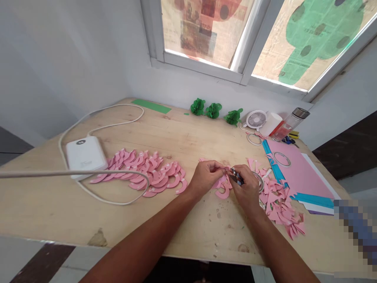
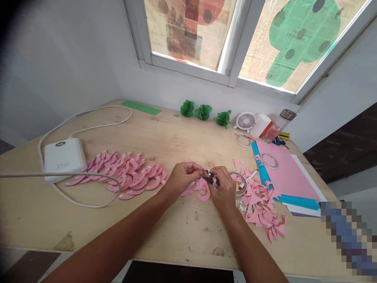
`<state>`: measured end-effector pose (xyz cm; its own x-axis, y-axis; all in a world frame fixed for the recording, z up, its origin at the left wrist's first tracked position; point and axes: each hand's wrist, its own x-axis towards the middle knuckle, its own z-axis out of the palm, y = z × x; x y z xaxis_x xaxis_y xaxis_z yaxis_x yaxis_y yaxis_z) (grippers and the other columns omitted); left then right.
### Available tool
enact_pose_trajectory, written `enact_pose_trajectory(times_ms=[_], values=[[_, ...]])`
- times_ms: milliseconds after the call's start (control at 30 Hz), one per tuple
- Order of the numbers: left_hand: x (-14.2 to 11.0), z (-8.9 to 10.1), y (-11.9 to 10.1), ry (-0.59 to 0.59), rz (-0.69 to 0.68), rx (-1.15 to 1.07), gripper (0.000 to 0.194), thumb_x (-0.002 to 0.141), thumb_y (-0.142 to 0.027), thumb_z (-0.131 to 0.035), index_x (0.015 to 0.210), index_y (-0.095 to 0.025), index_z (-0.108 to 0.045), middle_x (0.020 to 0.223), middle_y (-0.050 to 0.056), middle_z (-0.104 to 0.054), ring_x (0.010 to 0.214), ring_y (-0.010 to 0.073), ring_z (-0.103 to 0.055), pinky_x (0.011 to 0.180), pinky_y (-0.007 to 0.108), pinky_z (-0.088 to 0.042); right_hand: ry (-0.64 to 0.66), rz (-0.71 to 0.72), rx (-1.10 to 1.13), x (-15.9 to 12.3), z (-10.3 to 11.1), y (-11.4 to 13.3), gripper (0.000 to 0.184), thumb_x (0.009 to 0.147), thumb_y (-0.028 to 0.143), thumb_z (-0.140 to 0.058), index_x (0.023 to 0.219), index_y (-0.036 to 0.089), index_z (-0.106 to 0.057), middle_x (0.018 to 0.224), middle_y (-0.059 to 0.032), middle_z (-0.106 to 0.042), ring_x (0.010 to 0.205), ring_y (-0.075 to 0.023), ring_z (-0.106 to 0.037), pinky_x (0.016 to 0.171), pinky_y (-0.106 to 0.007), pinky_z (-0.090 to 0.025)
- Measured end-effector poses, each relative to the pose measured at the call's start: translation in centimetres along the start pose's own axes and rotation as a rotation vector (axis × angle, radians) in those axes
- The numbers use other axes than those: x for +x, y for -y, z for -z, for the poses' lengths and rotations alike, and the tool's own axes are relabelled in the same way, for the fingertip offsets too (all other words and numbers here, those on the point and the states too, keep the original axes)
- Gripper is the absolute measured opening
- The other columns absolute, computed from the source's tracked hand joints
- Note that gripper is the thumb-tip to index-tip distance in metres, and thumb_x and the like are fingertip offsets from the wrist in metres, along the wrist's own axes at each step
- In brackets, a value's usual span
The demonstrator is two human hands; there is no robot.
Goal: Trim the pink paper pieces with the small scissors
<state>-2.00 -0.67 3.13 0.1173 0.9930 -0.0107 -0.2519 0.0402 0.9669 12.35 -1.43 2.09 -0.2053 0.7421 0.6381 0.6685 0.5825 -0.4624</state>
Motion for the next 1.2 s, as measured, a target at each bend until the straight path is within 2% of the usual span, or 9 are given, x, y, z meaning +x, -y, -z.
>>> enact_pose_trajectory(times_ms=[200, 433, 733, 1200], values=[[0.09, 0.19, 0.11, -0.004, -0.003, 0.030, 0.011, 0.063, -0.024, -0.065, 0.062, -0.013, -0.065, 0.060, 0.003, -0.064, 0.054, 0.0105, -0.054, 0.049, 0.019, -0.040, 0.008, -0.046, 0.000, 0.04, -0.02, 0.08, 0.012, 0.081, 0.029, -0.054, 0.075, 0.019, -0.057, 0.071, -0.0033, -0.059, 0.065, -0.0147, -0.055, 0.058, -0.025, -0.042], [0.14, 0.32, 0.10, 0.012, 0.003, 0.051, 0.009, 0.064, -0.019, -0.061, 0.065, -0.012, -0.066, 0.066, 0.004, -0.066, 0.059, 0.0115, -0.056, 0.055, 0.021, -0.042, 0.005, -0.034, -0.023, 0.12, 0.01, 0.03, 0.011, 0.081, 0.028, -0.055, 0.074, 0.019, -0.057, 0.070, -0.0025, -0.060, 0.064, -0.0143, -0.055, 0.057, -0.024, -0.041], [0.31, 0.55, 0.43, 0.043, -0.003, 0.092, 0.010, 0.065, -0.019, -0.059, 0.067, -0.012, -0.067, 0.066, 0.004, -0.066, 0.059, 0.0113, -0.056, 0.056, 0.021, -0.041, 0.004, -0.036, -0.054, 0.17, 0.05, 0.24, 0.010, 0.080, 0.026, -0.056, 0.074, 0.019, -0.057, 0.069, -0.0022, -0.059, 0.064, -0.0140, -0.054, 0.058, -0.024, -0.040], [0.36, 0.47, 0.31, 0.052, 0.012, 0.080, 0.009, 0.064, -0.020, -0.061, 0.062, -0.013, -0.065, 0.062, 0.002, -0.064, 0.058, 0.0107, -0.055, 0.057, 0.021, -0.042, -0.011, 0.088, -0.117, 0.05, 0.08, -0.45, 0.005, 0.080, 0.022, -0.056, 0.076, 0.018, -0.056, 0.073, -0.0034, -0.061, 0.064, -0.0134, -0.056, 0.057, -0.023, -0.041]])
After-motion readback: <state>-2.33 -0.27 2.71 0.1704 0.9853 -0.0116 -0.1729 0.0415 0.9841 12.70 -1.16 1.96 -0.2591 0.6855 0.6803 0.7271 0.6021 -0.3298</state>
